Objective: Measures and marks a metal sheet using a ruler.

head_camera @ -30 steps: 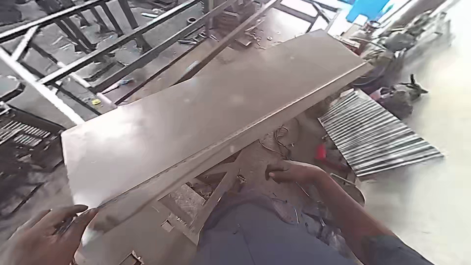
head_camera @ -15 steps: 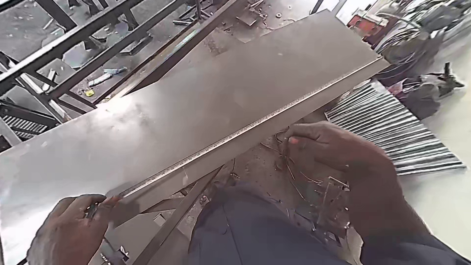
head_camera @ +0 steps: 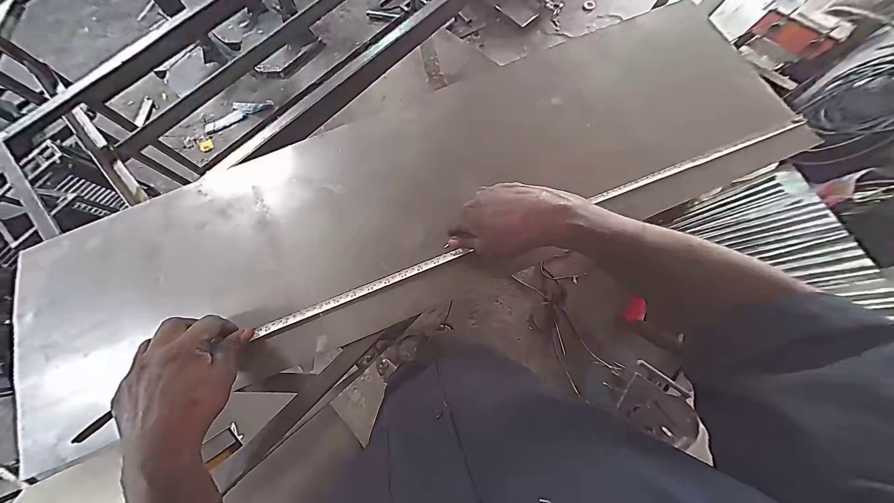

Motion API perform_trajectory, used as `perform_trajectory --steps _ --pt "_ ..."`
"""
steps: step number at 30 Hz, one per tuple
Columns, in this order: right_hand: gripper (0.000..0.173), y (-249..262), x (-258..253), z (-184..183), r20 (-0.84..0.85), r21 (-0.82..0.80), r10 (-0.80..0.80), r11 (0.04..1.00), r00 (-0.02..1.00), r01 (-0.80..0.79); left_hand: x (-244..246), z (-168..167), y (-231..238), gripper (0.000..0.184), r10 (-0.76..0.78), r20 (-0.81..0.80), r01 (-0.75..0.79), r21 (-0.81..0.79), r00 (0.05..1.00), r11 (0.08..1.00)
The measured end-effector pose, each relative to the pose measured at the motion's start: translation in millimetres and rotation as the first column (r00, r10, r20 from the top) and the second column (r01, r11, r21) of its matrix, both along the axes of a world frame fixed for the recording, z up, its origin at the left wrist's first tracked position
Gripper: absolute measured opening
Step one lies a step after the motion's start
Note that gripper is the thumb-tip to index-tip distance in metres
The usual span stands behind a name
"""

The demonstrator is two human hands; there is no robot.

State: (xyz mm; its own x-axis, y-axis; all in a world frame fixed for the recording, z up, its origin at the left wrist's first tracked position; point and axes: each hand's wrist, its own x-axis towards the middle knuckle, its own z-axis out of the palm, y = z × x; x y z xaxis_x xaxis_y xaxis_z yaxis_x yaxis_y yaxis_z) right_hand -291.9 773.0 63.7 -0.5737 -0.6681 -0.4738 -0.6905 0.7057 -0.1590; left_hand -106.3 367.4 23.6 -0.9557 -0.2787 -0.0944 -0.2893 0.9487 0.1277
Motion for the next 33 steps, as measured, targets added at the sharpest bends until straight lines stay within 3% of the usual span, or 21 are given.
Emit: perform_trajectory --steps 6,25,30,33 --pt "0.035 -12.8 -7.5 -1.7 -0.008 0.034 0.112 0.993 0.994 -0.112 -2.4 -0.8 3.1 0.032 0.04 0.042 -0.041 0.007 0.998 0.999" --pt "0.031 -22.3 -13.6 3.7 0.018 0.107 0.126 0.986 0.992 -0.127 1.3 -4.7 13.2 0.032 0.079 0.032 -0.079 -0.028 0.996 0.997" --pt "0.027 -34.3 -12.4 9.0 0.001 0.179 0.054 0.982 0.999 -0.053 2.1 -8.5 9.1 0.034 0.057 0.004 -0.057 -0.022 0.998 0.998" --pt "0.021 -41.2 -11.5 11.7 -0.174 0.141 -0.059 0.986 0.983 0.084 5.6 -11.6 7.9 0.037 0.03 -0.009 -0.03 -0.028 1.0 0.999"
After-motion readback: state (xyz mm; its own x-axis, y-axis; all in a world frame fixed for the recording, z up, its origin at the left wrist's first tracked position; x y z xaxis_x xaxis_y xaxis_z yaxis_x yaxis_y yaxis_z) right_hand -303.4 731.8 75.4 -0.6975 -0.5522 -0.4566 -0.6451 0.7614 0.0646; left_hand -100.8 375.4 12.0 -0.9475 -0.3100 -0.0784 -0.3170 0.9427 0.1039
